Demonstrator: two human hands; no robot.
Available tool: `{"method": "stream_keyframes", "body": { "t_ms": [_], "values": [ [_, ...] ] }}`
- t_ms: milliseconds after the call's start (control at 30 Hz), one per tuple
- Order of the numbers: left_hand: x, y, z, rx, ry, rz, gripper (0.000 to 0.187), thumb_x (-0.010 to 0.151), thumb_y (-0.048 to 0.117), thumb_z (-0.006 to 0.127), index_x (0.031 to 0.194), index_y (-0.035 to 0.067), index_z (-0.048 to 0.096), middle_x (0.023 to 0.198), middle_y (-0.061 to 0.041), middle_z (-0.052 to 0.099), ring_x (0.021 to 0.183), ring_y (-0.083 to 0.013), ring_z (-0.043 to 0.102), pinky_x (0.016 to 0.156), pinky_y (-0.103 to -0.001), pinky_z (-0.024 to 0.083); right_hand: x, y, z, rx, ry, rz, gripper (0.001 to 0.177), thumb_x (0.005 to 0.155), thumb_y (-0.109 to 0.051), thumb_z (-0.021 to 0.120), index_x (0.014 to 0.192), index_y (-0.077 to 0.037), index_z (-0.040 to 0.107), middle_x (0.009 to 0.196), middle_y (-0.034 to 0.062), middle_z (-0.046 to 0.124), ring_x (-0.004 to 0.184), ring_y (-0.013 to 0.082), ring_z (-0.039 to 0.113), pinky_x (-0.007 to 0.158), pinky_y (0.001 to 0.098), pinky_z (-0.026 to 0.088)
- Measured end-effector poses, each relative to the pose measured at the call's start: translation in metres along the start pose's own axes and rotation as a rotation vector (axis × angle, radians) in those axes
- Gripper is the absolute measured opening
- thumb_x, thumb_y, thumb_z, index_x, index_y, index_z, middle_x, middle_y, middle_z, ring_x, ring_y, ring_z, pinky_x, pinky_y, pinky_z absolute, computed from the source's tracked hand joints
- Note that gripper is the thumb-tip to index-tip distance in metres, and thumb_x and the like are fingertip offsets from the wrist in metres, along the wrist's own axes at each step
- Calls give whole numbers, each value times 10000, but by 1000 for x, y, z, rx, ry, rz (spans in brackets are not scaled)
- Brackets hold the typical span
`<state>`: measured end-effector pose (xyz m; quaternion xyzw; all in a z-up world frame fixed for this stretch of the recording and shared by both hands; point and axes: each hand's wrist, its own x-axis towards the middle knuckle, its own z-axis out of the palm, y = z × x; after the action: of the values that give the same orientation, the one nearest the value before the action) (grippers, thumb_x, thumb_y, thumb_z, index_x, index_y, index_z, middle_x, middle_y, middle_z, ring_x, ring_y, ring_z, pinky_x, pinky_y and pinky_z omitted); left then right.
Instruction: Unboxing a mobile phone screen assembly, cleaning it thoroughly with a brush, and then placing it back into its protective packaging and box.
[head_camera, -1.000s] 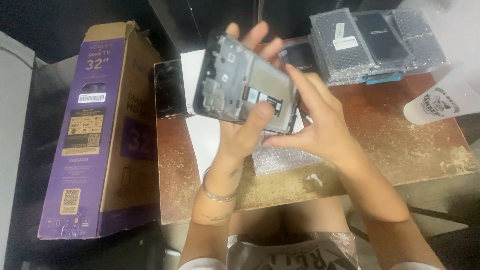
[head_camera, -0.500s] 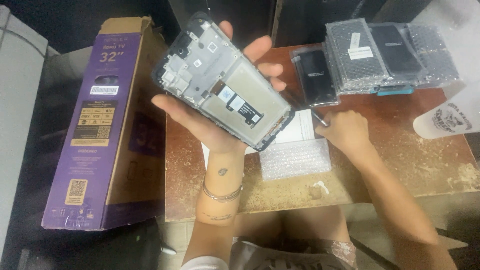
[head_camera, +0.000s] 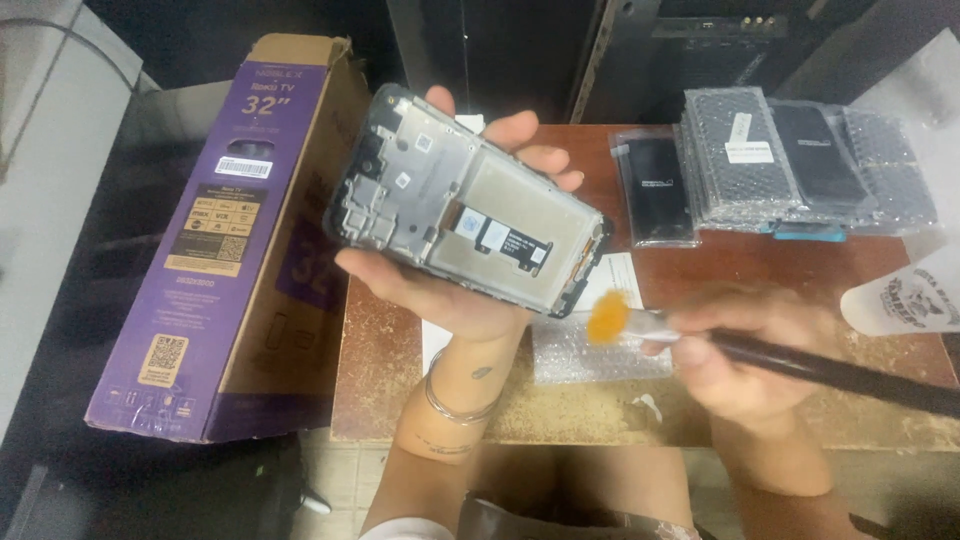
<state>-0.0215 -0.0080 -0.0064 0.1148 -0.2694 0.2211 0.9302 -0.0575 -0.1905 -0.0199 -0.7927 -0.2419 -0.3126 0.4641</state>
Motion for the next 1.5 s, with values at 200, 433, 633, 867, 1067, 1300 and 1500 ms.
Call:
{"method": "stream_keyframes", "body": {
  "t_ms": [200,433,633,867,1067,1300,1500],
  "values": [
    [-1,10,7,45,31,36,960,799,760,287,1440,47,312,1197,-265,580,979,-359,640,839,-483,552,24,-10,32,-56,62,-176,288,872,-172,552,829,110,594,740,236,595,654,306,605,627,345,469],
    [1,6,2,79,61,5,989,771,784,285,1441,58,328,1186,-249,590,946,-343,646,803,-467,545,26,1,36,95,-130,-332,198,849,-147,544,841,50,560,706,168,607,602,256,631,569,309,550],
    [0,-7,1,86,59,10,1024,756,794,263,1435,29,318,1147,-258,590,897,-355,636,784,-470,522,23,6,27,192,-202,-242,184,841,-172,522,808,5,563,693,107,612,578,234,632,551,299,541],
    [-4,-9,2,85,86,-71,1008,764,804,246,1424,50,357,1152,-251,593,917,-351,644,806,-476,536,37,-10,23,387,-383,-263,207,822,-202,482,734,-21,533,582,98,547,465,217,574,472,288,471],
    [-5,-11,3,82,52,-16,945,801,775,296,1406,55,380,1172,-234,607,958,-343,640,833,-484,531,31,5,20,217,-181,-333,153,801,-123,530,796,26,562,682,162,604,567,262,634,561,352,583],
    [-5,-5,2,24,32,-74,920,823,790,312,1419,95,399,1220,-202,616,1028,-334,625,898,-487,514,34,1,21,31,-15,-285,195,848,-88,512,795,97,543,729,221,571,659,357,631,618,385,527],
    [-5,-5,2,58,87,-47,941,824,790,281,1437,82,374,1200,-231,606,982,-355,631,846,-526,534,31,13,23,254,-126,-448,117,826,-93,508,799,9,559,606,99,602,487,181,639,443,270,589]
  ]
}}
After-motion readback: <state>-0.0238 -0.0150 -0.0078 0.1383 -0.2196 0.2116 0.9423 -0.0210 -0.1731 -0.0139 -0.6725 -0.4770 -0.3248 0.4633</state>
